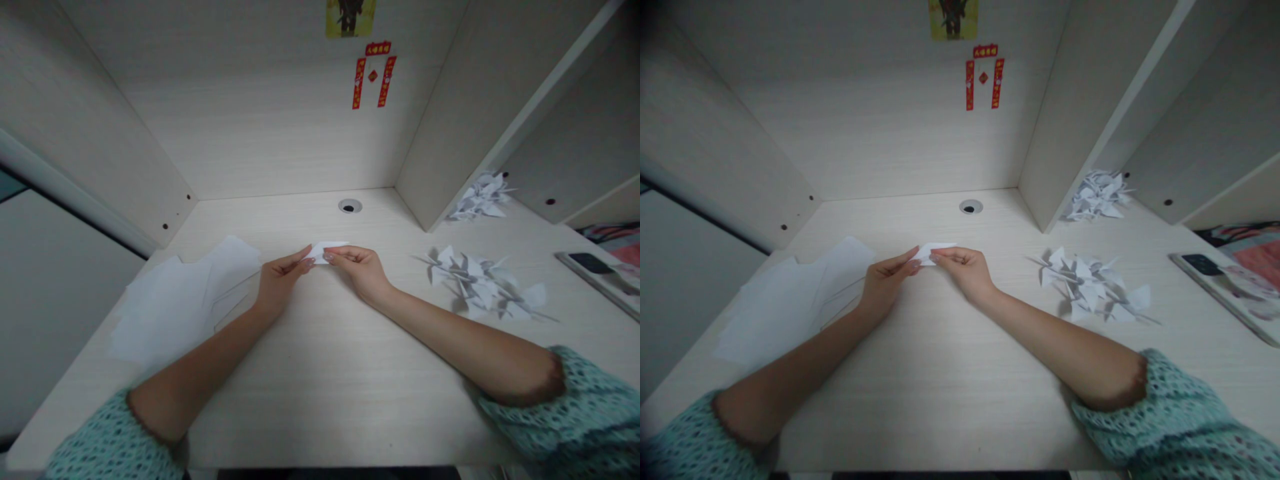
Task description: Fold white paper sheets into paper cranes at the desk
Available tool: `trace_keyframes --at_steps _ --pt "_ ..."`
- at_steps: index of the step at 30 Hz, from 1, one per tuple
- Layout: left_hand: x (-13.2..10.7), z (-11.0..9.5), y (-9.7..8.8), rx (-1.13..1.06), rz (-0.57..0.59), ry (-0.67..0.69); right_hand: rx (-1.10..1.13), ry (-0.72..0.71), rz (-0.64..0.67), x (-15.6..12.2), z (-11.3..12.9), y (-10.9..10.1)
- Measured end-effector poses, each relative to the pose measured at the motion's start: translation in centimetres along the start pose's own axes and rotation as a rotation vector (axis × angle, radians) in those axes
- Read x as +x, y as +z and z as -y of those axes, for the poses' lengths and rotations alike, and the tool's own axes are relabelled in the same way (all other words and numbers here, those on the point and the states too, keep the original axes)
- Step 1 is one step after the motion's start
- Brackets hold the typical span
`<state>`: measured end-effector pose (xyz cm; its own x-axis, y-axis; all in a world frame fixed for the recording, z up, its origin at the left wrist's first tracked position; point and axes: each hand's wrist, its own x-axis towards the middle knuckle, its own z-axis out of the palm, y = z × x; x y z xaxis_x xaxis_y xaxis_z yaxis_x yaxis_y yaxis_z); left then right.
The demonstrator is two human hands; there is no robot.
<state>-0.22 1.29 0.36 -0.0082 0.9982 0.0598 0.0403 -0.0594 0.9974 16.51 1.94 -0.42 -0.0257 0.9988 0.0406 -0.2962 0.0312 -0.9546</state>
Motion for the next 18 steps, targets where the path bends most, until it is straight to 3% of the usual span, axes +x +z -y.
trace_keyframes --at_steps 18 --pt "0.25 0.25 -0.1 -0.038 0.064 -0.025 0.036 0.017 -0.037 0.27 -0.24 0.01"
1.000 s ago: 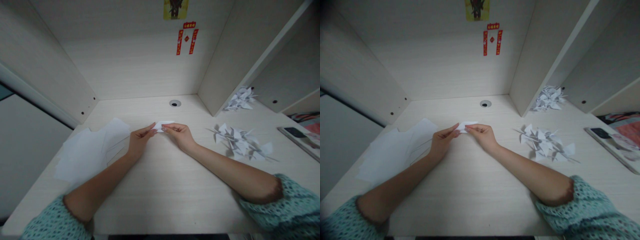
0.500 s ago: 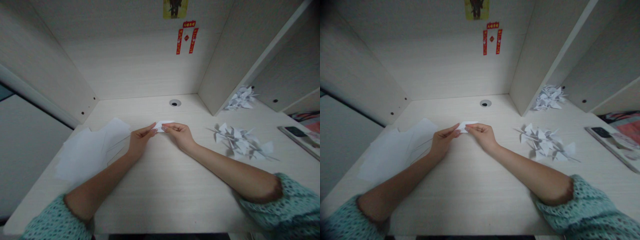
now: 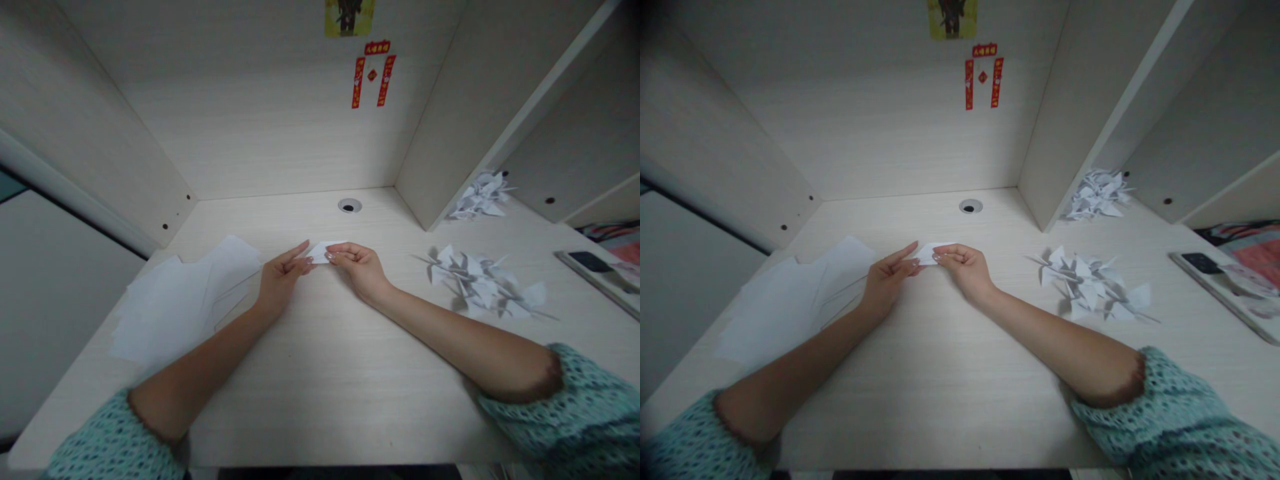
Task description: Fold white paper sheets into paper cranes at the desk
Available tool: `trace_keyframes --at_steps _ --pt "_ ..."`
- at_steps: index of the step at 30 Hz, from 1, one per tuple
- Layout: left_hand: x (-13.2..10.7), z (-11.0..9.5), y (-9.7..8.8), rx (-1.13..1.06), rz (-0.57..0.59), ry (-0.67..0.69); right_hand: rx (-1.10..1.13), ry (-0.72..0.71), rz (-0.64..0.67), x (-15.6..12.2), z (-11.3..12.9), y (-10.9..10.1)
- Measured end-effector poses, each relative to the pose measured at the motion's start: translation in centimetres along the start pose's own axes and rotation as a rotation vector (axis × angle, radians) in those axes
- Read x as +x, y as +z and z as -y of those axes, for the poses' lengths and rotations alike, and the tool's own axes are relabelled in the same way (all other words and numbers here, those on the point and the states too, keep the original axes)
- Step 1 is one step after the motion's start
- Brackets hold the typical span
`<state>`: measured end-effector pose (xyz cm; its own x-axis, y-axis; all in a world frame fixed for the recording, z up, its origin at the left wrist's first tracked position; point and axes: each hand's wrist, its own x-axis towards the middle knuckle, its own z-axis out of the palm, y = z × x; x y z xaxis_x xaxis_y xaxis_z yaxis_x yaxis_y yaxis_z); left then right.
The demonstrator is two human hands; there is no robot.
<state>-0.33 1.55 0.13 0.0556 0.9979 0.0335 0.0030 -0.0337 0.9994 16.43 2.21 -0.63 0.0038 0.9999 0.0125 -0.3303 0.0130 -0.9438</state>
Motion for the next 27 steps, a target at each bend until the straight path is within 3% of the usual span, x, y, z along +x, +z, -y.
trace_keyframes --at_steps 8,18,22,27 --pt "-0.3 -0.24 -0.04 0.03 0.076 -0.024 -0.099 -0.044 0.079 -0.42 0.08 0.11" --pt "-0.2 -0.32 0.11 0.081 0.052 -0.003 -0.074 -0.022 0.142 0.15 -0.5 -0.33" --pt "-0.23 -0.24 0.14 0.081 0.023 0.016 -0.105 -0.08 0.171 -0.04 -0.34 -0.14" --pt "-0.35 -0.29 0.11 0.079 0.008 0.043 -0.114 -0.1 0.139 -0.43 -0.18 0.1"
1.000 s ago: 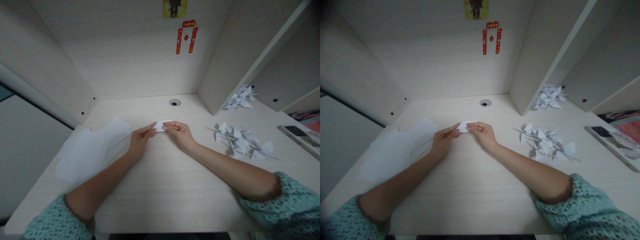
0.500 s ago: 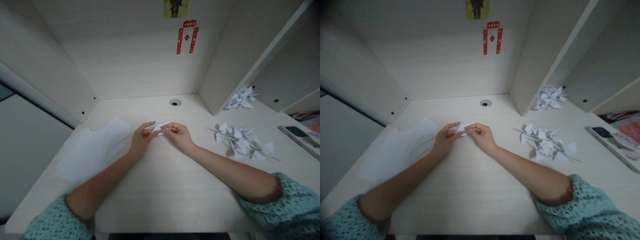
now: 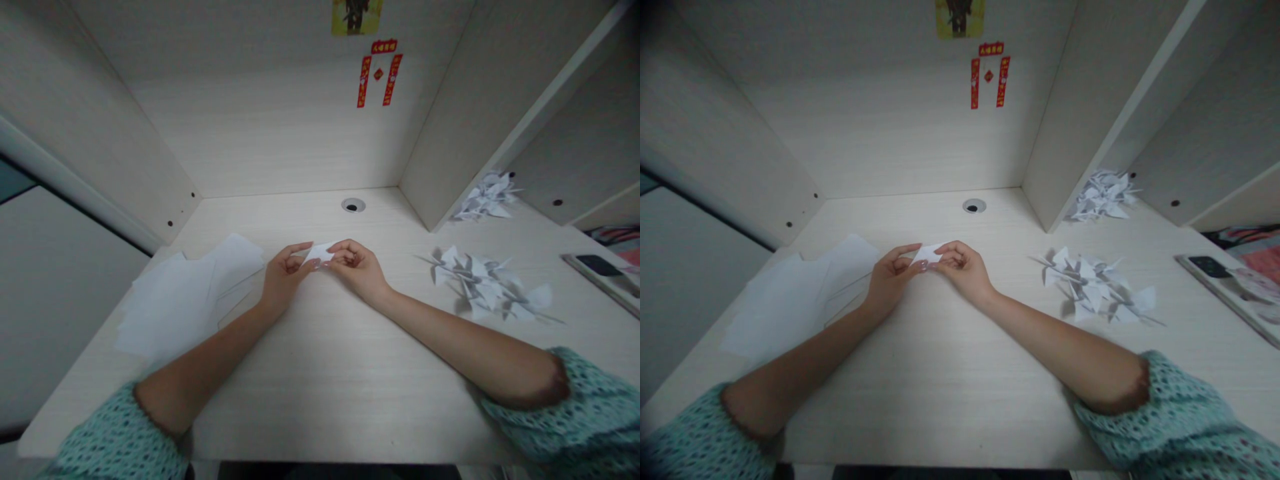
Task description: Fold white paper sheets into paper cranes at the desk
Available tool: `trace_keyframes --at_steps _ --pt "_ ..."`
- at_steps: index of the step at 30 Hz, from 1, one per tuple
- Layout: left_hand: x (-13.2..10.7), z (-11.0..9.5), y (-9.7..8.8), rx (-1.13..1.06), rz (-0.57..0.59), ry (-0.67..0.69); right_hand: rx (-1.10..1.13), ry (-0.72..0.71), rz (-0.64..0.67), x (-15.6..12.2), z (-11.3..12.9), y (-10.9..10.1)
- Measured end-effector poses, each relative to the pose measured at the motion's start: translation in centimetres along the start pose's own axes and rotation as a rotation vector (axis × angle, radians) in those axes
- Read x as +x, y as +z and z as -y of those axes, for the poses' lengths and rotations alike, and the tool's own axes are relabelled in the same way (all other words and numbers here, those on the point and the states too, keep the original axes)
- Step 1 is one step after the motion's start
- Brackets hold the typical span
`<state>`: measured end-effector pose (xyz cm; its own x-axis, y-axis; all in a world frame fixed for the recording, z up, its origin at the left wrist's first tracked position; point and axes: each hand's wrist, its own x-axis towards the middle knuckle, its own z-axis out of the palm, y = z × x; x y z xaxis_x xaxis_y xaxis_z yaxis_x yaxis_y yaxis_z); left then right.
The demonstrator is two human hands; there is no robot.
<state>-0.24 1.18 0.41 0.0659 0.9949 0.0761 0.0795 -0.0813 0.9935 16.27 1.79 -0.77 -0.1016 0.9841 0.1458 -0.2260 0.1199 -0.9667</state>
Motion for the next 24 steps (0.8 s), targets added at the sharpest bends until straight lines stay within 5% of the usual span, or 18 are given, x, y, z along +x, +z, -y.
trace_keyframes --at_steps 24 --pt "0.31 0.64 0.05 -0.053 0.065 -0.021 0.09 -0.044 -0.037 0.28 -0.28 -0.22"
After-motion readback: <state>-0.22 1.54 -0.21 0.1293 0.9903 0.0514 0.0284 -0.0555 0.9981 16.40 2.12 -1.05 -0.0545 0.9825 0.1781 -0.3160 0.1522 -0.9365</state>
